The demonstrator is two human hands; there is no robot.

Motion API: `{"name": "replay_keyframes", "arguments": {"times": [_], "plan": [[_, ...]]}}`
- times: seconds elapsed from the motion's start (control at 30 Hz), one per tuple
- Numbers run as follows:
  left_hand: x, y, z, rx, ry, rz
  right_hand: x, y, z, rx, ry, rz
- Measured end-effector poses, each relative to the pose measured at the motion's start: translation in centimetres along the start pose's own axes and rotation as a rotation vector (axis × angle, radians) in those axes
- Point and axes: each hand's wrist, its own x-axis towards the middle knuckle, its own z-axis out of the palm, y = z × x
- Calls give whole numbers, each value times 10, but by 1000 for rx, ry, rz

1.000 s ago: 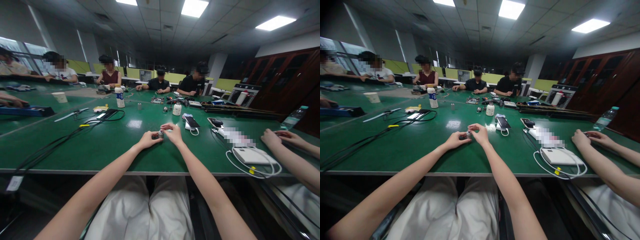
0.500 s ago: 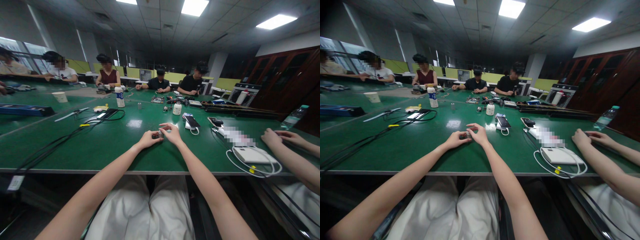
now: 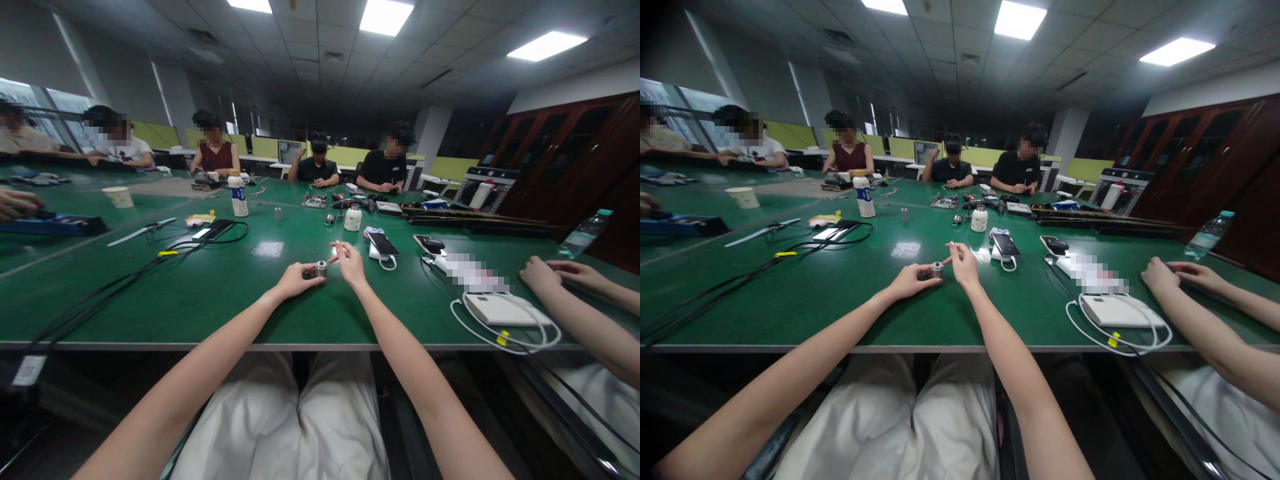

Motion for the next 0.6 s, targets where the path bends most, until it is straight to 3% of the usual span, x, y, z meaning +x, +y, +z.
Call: {"name": "replay_keyframes", "arguments": {"times": [0.3,0.47,0.6], "plan": [[0,-2,2,13,1,10,-8,-2,11,24,-98,-52],[-1,0,3,42,22,15,-2,3,12,43,-76,-34],[-1,3,4,56,36,12,9,16,-2,27,-14,19]]}}
